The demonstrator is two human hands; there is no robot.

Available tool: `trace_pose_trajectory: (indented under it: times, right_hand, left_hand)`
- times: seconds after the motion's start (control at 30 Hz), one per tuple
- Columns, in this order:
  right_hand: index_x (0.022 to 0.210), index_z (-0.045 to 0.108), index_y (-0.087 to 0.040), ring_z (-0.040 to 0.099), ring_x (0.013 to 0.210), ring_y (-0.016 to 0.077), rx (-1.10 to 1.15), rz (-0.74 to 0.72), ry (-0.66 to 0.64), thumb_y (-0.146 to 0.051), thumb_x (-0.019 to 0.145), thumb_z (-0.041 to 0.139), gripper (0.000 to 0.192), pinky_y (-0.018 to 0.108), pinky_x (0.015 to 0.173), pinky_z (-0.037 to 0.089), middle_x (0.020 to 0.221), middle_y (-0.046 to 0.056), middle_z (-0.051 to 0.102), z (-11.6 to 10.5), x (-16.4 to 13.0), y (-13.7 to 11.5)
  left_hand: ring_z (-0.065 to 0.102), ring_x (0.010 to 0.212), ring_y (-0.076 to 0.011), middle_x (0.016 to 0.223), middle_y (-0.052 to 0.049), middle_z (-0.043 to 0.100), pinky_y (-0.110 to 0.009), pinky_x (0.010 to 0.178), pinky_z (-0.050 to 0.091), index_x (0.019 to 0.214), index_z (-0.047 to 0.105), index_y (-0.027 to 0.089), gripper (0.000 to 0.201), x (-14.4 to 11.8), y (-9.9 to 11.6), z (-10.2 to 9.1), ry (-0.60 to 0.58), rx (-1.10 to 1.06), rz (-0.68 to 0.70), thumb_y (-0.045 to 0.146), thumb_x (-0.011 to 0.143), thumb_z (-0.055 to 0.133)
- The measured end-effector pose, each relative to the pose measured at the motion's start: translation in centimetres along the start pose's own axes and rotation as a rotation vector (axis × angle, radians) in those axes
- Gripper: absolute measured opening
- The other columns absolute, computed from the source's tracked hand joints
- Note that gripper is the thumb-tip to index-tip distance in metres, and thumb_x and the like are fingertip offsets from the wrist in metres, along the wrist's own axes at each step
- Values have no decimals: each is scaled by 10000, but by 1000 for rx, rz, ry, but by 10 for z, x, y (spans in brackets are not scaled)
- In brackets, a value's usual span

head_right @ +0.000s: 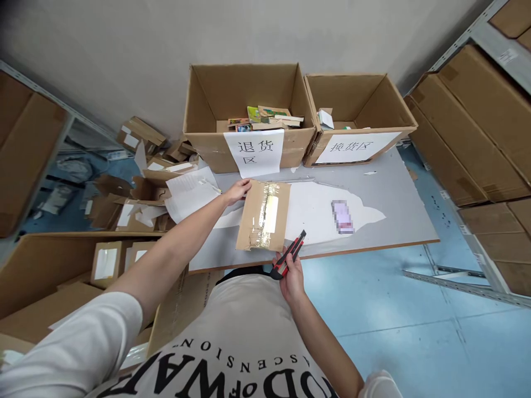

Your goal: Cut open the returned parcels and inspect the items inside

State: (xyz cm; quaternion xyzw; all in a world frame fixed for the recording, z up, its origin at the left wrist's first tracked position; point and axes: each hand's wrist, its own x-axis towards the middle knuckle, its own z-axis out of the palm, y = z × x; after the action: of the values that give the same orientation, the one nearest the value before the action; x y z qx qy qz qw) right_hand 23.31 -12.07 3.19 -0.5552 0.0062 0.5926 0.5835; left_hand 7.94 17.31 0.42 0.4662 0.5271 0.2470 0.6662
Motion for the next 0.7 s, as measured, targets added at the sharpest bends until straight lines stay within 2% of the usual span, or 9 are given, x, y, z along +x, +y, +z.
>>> trace_pose_trajectory:
  times: [0.17,0.27,0.37,0.47,0.53,0.6,0.7]
  right_hand:
    - [984,581,-312,662,966,206,-122,-60,-19,-478,744,670,306,398,892,551,1057,-1,676,-10,13,-15]
    - [943,566,-297,673,846,188,-203,-109,-54,-468,723,691,305,366,811,568,919,-8,685,-20,30,-45]
    - [931,555,-264,659,748,175,-371,-128,-141,-471,719,691,325,323,685,561,807,0,671,-23,57,-88]
    - [904,549,-228,621,629,139,-528,-152,-207,-428,720,691,307,259,563,511,728,-8,637,-10,91,-130]
    - [876,545,-207,593,585,120,-587,-187,-228,-377,725,680,264,236,536,483,703,-13,617,6,116,-152]
    - [869,536,-201,559,549,107,-658,-225,-270,-335,742,650,217,221,508,450,674,-23,594,25,140,-167]
    - [870,529,-196,509,521,97,-802,-277,-340,-307,755,623,186,210,484,408,659,-35,576,48,169,-174]
  left_hand:
    - [602,823,-148,879,-33,651,-352,827,491,958,639,206,214,-10,5,0,7,-46,8,355,805,631]
    - [603,863,-154,971,-49,656,-347,841,495,968,647,195,240,-31,6,-6,22,-70,71,335,773,659]
    - [605,905,-174,1034,-59,649,-351,842,504,951,651,187,294,-64,-4,-12,164,-100,121,337,706,713]
    - [608,928,-189,1081,-75,634,-338,808,519,964,641,182,391,-99,-27,-8,349,-161,165,371,641,754]
    - [613,905,-180,1079,-83,629,-315,787,519,985,633,175,441,-120,-47,3,457,-201,187,387,621,765]
    - [619,876,-160,1075,-78,624,-298,783,513,1001,625,174,456,-137,-67,19,543,-232,188,401,629,760]
    - [625,889,-139,1080,-68,626,-277,815,500,973,610,177,431,-155,-93,44,630,-302,154,389,631,767]
